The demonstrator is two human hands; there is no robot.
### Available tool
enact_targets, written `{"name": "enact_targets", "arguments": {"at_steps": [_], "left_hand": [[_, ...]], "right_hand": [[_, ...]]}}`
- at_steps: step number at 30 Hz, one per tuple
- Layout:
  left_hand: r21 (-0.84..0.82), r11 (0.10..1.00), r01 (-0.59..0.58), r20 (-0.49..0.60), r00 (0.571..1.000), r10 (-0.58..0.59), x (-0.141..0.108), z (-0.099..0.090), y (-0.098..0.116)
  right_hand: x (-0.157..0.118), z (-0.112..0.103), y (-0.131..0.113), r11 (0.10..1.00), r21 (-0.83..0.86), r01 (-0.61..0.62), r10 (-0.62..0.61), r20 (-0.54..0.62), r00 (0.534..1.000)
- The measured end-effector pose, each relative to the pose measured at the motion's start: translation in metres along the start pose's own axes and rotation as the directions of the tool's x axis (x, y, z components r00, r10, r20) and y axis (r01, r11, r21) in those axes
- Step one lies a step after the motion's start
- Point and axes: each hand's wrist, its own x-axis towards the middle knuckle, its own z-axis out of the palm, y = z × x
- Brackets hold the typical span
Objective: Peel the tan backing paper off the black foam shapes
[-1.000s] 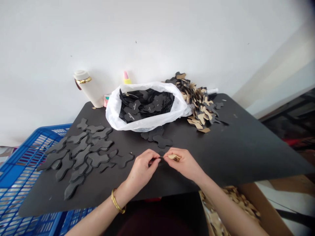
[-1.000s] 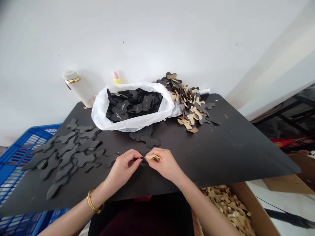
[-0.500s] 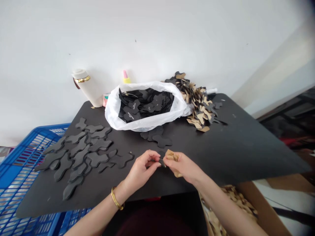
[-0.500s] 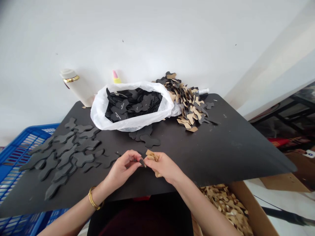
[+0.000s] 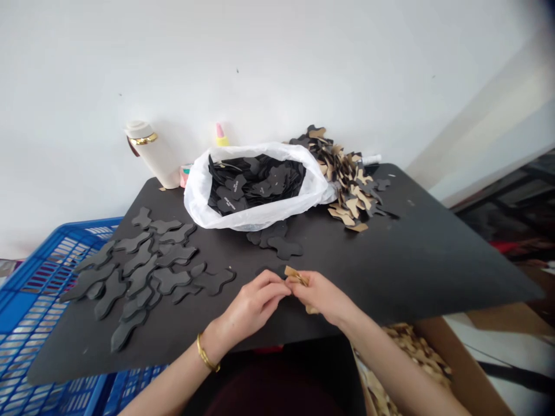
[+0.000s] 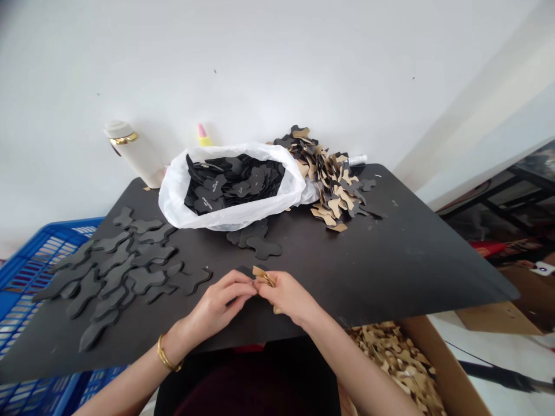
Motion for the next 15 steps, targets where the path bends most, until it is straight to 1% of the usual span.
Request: {"name": "enact_targets", "arguments": {"at_steps": [2, 4, 7, 9, 12, 15], "left_hand": [[-0.004, 1.000, -0.010, -0.055, 0.998, 0.010, -0.004, 0.005, 0.000], [-0.031, 0.999, -0.024, -0.138, 0.990, 0.019, -0.008, 0.011, 0.001], [-0.059, 0.997, -0.057, -0.256, 0.966, 0.040, -0.014, 0.016, 0.006], [-0.045, 0.997, -0.056, -0.306, 0.951, 0.040, -0.017, 0.016, 0.011], [-0.068, 0.998, -0.005, -0.360, 0.933, -0.020, -0.024, 0.013, 0.018], [-0.167, 0.984, 0.069, -0.408, 0.903, -0.133, -0.031, 0.010, 0.022]], "right_hand": [[0.004, 0.000, 0.004, 0.998, 0.050, 0.026, -0.023, -0.061, 0.998], [0.009, -0.001, 0.009, 0.989, 0.138, 0.050, -0.031, -0.133, 0.991], [0.014, -0.002, 0.015, 0.949, 0.300, 0.094, -0.013, -0.258, 0.966], [0.015, -0.001, 0.017, 0.910, 0.399, 0.111, 0.015, -0.299, 0.954], [0.013, 0.004, 0.014, 0.823, 0.552, 0.131, 0.048, -0.298, 0.953], [0.014, 0.005, 0.008, 0.730, 0.651, 0.211, 0.047, -0.354, 0.934]]}}
